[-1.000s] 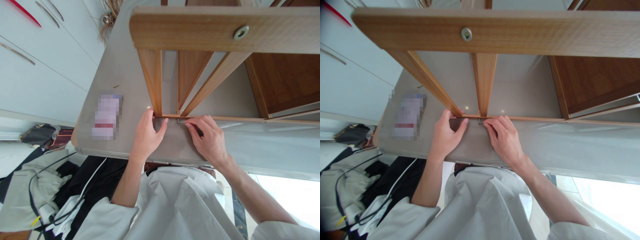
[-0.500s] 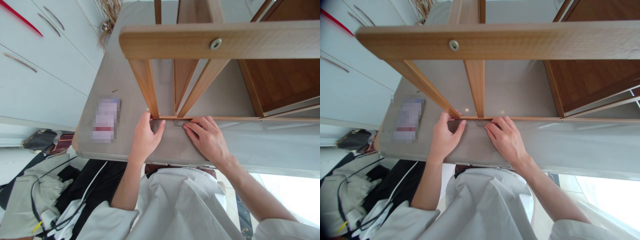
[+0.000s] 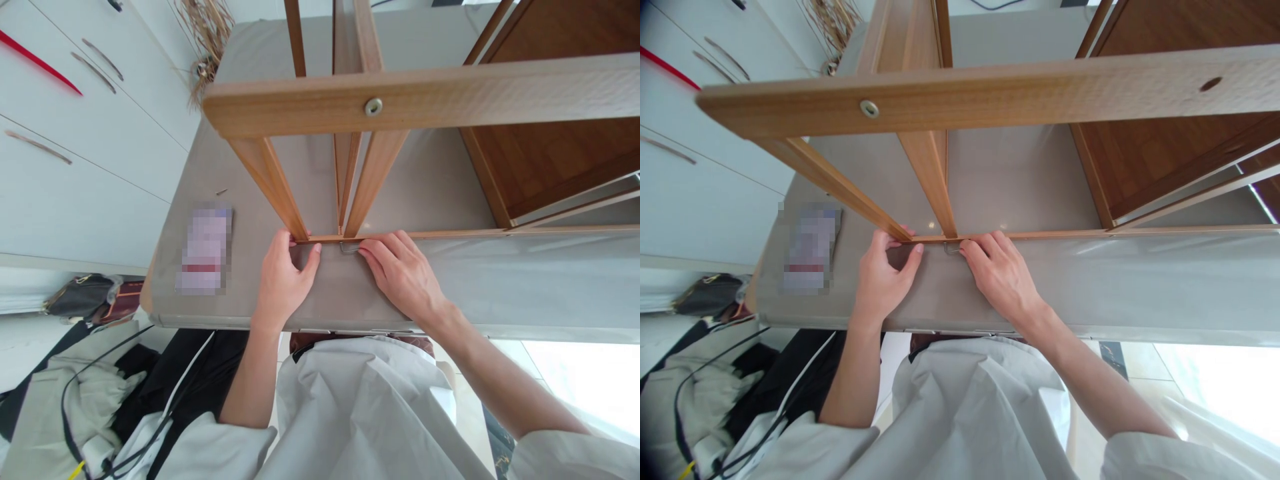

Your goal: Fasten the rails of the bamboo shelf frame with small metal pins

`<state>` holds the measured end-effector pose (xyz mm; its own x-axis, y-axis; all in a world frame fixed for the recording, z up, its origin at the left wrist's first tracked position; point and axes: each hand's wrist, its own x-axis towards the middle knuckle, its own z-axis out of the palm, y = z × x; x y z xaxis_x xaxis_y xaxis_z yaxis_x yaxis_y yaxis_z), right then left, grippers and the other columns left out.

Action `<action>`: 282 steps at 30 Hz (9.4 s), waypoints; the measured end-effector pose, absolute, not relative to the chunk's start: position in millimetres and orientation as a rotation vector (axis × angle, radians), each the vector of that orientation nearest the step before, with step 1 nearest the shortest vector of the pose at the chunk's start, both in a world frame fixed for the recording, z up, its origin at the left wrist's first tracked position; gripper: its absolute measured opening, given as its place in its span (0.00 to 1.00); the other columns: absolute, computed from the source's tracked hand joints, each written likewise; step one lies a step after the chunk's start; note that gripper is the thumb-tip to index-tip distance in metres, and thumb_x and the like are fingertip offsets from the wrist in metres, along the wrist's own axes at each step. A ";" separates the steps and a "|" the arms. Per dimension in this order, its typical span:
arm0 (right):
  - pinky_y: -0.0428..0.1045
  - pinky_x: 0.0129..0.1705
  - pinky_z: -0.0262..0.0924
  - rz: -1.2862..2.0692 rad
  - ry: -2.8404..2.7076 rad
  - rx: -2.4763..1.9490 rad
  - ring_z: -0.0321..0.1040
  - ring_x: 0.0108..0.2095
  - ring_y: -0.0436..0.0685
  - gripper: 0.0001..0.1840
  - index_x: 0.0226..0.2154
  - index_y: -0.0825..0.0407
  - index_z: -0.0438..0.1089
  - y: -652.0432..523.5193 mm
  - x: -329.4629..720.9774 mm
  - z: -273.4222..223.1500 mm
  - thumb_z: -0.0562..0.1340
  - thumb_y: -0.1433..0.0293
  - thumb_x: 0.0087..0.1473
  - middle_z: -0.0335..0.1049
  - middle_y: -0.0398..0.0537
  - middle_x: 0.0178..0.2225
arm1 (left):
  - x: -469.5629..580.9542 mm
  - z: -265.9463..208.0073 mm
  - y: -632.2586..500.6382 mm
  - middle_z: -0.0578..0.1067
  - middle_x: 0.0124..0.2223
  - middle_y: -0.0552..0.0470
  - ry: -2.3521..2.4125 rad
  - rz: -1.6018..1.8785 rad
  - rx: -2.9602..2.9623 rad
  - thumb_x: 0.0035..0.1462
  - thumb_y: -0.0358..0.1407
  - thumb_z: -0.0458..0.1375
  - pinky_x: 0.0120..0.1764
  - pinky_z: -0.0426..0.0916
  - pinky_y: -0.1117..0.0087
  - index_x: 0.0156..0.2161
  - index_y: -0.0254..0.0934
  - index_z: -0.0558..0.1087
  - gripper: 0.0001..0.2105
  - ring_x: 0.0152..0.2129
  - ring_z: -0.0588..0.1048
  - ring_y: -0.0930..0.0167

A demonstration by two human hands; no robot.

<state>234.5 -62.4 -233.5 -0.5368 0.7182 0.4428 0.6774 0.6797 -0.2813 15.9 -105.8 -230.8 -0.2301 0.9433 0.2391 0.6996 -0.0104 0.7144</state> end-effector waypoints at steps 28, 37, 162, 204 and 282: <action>0.53 0.43 0.64 0.027 -2.495 -1.014 0.69 0.40 0.57 0.14 0.42 0.48 0.74 -61.5 240.6 -227.8 0.57 0.80 0.65 0.78 0.48 0.40 | 16.2 -229.7 -106.1 0.79 0.53 0.48 1.978 1.060 1.692 0.64 0.39 0.61 0.53 0.75 0.58 0.50 0.42 0.69 0.12 0.47 0.79 0.64; 0.53 0.41 0.65 0.046 -2.482 -1.014 0.65 0.38 0.57 0.11 0.41 0.49 0.76 -62.4 242.2 -227.2 0.59 0.78 0.65 0.76 0.49 0.39 | 16.7 -229.8 -105.7 0.79 0.53 0.48 1.974 1.069 1.697 0.64 0.39 0.61 0.54 0.74 0.59 0.50 0.41 0.69 0.12 0.47 0.79 0.65; 0.52 0.39 0.63 0.051 -2.476 -1.028 0.61 0.38 0.57 0.15 0.42 0.49 0.73 -64.4 238.1 -217.2 0.56 0.82 0.63 0.72 0.51 0.40 | 16.9 -229.3 -105.7 0.79 0.51 0.49 1.964 1.081 1.698 0.63 0.38 0.61 0.55 0.74 0.58 0.51 0.42 0.69 0.13 0.47 0.79 0.64; 0.51 0.35 0.60 -0.249 -2.567 -1.001 0.58 0.35 0.57 0.18 0.37 0.57 0.75 -70.0 222.7 -194.5 0.54 0.89 0.57 0.71 0.52 0.34 | 16.1 -230.3 -105.7 0.79 0.50 0.50 1.982 1.071 1.686 0.64 0.39 0.62 0.53 0.73 0.61 0.51 0.42 0.70 0.13 0.46 0.79 0.66; 0.51 0.37 0.61 0.062 -2.488 -1.071 0.59 0.39 0.57 0.15 0.39 0.51 0.73 -68.0 235.4 -211.4 0.55 0.83 0.61 0.69 0.53 0.40 | 16.8 -231.0 -105.3 0.80 0.51 0.49 1.966 1.087 1.681 0.63 0.39 0.61 0.56 0.73 0.58 0.51 0.41 0.70 0.12 0.49 0.79 0.65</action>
